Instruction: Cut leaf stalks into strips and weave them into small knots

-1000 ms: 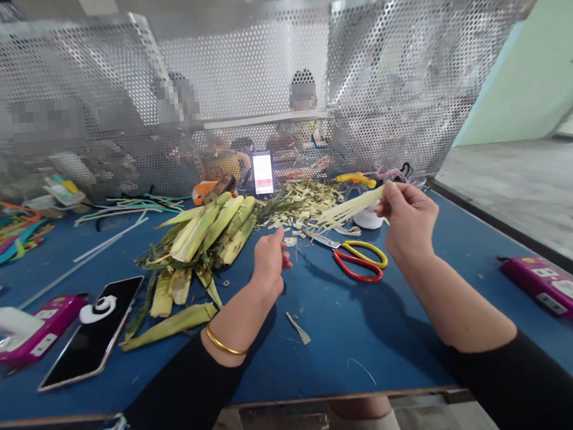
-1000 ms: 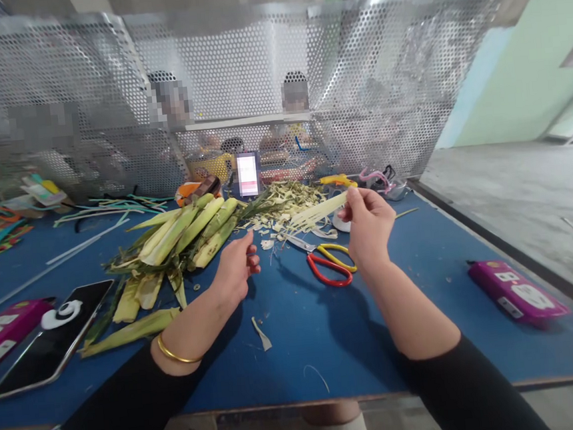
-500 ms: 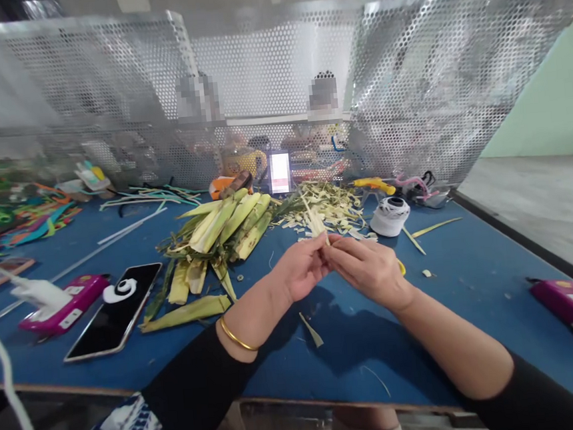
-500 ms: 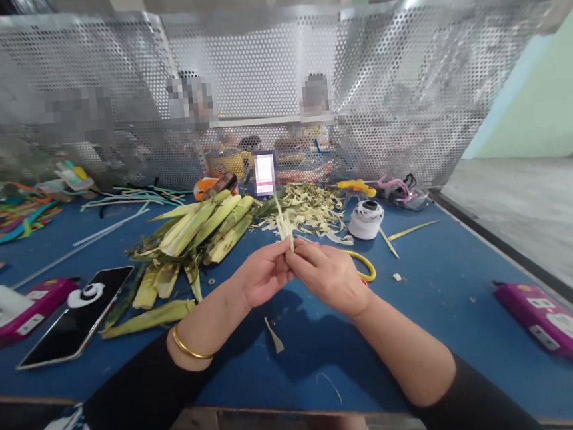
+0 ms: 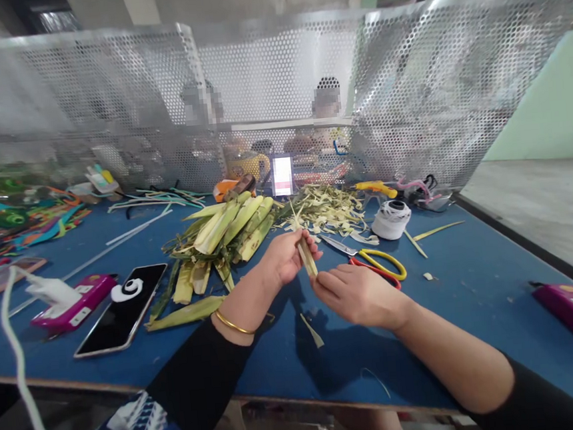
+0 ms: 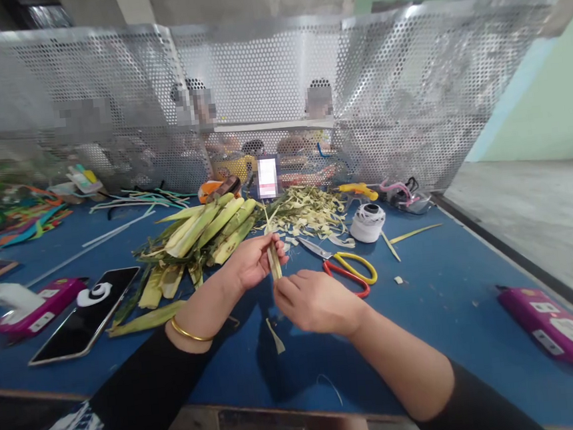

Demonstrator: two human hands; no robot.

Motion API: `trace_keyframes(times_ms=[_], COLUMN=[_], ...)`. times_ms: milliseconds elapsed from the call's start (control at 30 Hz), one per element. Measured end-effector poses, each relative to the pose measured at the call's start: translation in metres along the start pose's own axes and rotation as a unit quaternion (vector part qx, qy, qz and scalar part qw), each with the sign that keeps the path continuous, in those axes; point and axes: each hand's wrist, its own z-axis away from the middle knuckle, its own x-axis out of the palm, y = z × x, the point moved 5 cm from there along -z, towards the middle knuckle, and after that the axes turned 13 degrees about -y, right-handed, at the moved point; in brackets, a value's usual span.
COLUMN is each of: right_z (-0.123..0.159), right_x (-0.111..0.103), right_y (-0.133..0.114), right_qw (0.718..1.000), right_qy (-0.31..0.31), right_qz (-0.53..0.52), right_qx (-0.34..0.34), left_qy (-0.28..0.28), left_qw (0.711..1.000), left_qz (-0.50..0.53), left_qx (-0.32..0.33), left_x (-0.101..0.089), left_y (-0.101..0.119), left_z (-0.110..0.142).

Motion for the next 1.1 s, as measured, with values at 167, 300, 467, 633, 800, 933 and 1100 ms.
trace_keyframes(times_ms=[167,300,467,633,800,933,1100], right_z=[-0.002,-0.004,-0.005,-0.005,-0.004,-0.004,-0.005], right_x=[0.004,0.006,0.008,0.010,0.010,0.009,0.008], right_y=[-0.013,-0.019,-0.020,-0.019,-0.019,-0.021,-0.021], right_qw=[0.999,0.998,0.997,0.998,0.998,0.998,0.997], right_qy=[-0.003,-0.014,-0.018,-0.025,-0.018,-0.025,-0.035], right_qz=[-0.026,-0.034,-0.042,-0.049,-0.043,-0.035,-0.044], right_qx=[-0.025,-0.053,-0.055,-0.040,-0.034,-0.040,-0.045], left_qy=[-0.028,-0.048,-0.040,-0.074,-0.052,-0.039,-0.034], left_qw=[0.999,0.998,0.998,0.997,0.998,0.996,0.997], left_qz=[0.006,0.008,0.018,0.026,-0.022,-0.050,-0.037], left_qx=[-0.038,-0.051,-0.047,-0.028,0.010,0.062,0.055], left_x=[0.001,0.004,0.007,0.012,0.015,0.013,0.006], left_y=[-0.003,-0.005,-0.003,-0.001,-0.001,0.000,-0.001], left_z=[0.000,0.002,0.005,0.004,0.007,0.007,0.003])
